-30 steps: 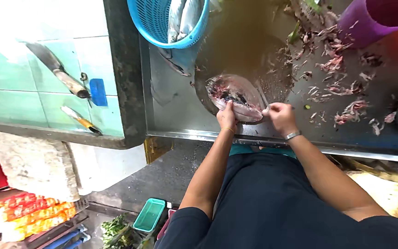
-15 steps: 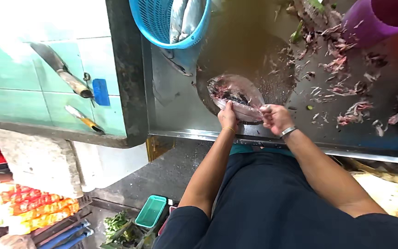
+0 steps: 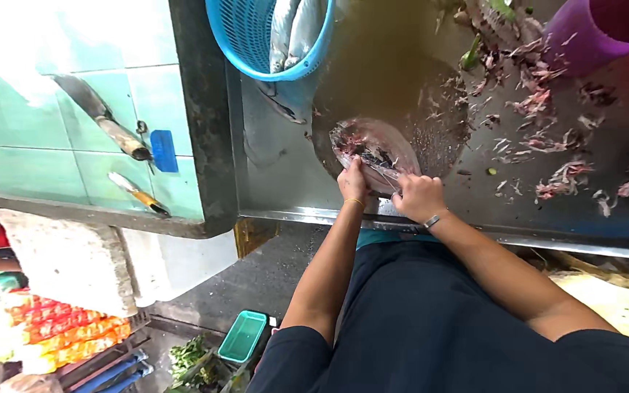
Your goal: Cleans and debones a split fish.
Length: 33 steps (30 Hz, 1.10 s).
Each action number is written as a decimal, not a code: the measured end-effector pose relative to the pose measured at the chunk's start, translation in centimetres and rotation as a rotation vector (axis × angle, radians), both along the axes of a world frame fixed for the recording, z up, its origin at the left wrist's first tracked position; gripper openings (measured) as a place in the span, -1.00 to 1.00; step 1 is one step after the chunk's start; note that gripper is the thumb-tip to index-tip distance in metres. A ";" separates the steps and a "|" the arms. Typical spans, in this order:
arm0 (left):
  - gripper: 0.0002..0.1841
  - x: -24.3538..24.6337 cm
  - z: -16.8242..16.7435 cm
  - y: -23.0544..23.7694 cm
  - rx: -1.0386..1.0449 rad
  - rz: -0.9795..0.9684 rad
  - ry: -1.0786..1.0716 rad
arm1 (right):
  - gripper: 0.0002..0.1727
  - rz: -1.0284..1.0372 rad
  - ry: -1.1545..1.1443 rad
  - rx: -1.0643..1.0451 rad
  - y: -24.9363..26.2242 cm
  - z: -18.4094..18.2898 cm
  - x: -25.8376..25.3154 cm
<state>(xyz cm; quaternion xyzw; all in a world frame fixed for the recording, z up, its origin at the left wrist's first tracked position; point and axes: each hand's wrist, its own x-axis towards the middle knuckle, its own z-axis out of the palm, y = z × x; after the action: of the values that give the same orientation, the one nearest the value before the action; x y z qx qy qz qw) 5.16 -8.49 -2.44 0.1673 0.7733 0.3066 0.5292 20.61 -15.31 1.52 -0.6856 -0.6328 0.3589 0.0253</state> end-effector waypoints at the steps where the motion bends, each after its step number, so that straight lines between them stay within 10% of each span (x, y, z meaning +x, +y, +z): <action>1: -0.60 0.0 0.0 0.1 0.007 0.000 0.002 | -0.67 -0.058 0.069 0.013 0.4 -0.6 -0.1; 5: -0.64 -0.1 0.2 0.0 0.012 -0.007 0.016 | -0.78 -0.531 0.514 -0.036 1.8 -0.1 3.4; 11: -0.54 -0.9 0.4 0.7 -0.012 -0.122 0.055 | -0.52 0.036 -0.063 -0.015 -0.4 0.3 -0.7; 16: -0.63 -1.4 0.5 0.9 -0.041 -0.137 0.055 | -0.83 -0.684 0.650 -0.034 1.6 -0.2 2.0; 22: -0.49 -2.0 0.6 1.7 -0.036 -0.198 0.096 | -0.51 0.014 -0.052 0.023 -0.3 0.0 -1.5; 27: -0.57 -2.4 0.4 1.9 -0.057 -0.231 0.094 | -0.82 -0.843 0.815 -0.166 1.4 -0.7 0.4; 33: -0.47 -2.7 0.8 2.3 -0.068 -0.261 0.088 | -0.49 -0.061 -0.006 -0.058 0.7 0.6 -2.5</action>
<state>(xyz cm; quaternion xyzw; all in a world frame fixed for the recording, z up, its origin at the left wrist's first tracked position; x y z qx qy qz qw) 2.50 -6.20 -1.65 0.2615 0.7775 0.2012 0.5354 18.15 -14.57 2.10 -0.7061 -0.6010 0.3742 0.0143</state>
